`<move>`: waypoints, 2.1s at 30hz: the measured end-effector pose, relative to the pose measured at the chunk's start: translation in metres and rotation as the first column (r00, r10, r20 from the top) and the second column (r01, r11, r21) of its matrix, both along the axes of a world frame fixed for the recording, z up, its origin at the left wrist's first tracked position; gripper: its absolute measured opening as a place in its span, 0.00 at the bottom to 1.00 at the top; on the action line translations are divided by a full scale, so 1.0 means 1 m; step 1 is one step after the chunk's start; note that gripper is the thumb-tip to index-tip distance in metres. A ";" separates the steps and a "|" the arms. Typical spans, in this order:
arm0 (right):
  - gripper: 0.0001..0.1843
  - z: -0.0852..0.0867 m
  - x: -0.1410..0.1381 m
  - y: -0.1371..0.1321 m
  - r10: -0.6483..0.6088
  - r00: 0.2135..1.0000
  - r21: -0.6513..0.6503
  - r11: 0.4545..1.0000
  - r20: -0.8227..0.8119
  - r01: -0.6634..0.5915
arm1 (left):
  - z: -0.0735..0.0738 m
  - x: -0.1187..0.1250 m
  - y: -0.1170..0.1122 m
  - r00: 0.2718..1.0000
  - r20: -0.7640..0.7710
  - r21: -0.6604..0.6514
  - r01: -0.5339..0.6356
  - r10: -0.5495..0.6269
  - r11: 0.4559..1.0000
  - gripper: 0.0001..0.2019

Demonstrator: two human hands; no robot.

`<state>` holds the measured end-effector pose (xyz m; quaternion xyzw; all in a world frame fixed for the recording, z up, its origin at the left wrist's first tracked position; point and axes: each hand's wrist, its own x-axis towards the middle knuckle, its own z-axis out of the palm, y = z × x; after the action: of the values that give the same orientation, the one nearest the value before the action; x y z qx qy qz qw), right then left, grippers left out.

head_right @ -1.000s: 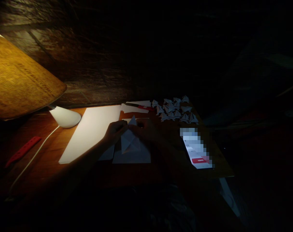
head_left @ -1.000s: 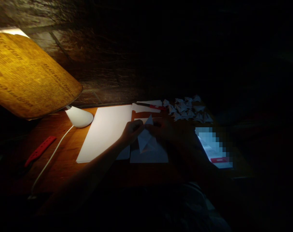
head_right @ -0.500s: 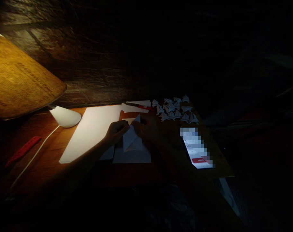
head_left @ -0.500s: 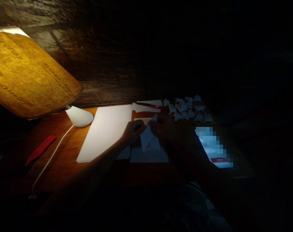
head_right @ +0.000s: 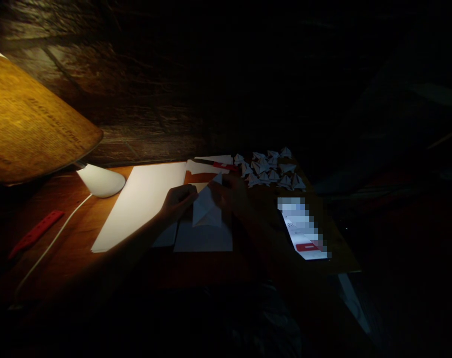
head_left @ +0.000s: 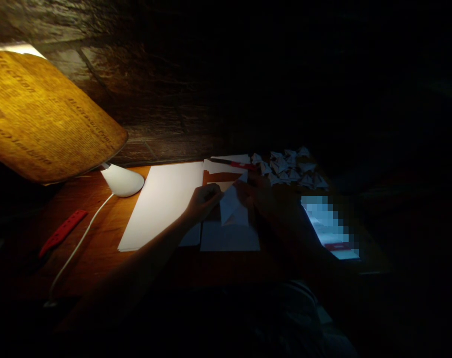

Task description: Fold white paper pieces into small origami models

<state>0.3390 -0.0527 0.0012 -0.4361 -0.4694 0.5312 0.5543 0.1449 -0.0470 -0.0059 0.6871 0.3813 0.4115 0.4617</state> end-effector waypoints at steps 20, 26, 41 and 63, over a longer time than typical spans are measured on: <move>0.19 0.002 -0.001 -0.005 0.163 0.946 -0.004 0.986 0.280 -0.169 | 0.003 -0.002 0.003 0.991 0.097 0.078 -0.102 0.094 0.992 0.19; 0.17 -0.003 0.000 0.000 0.058 0.959 0.052 0.996 0.279 -0.076 | 0.003 -0.002 0.004 0.991 0.112 0.067 -0.078 0.070 0.995 0.19; 0.16 0.000 0.001 -0.002 0.100 0.938 0.072 0.989 0.333 -0.131 | 0.003 -0.002 0.003 0.994 0.088 0.090 -0.066 0.058 0.994 0.16; 0.17 0.001 0.001 -0.002 0.112 0.971 0.014 0.993 0.210 -0.117 | 0.005 -0.002 0.002 0.993 0.081 0.087 -0.098 0.091 0.991 0.18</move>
<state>0.3400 -0.0547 0.0027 -0.4543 -0.5564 0.5072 0.4762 0.1427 -0.0445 -0.0010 0.6723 0.3762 0.4761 0.4241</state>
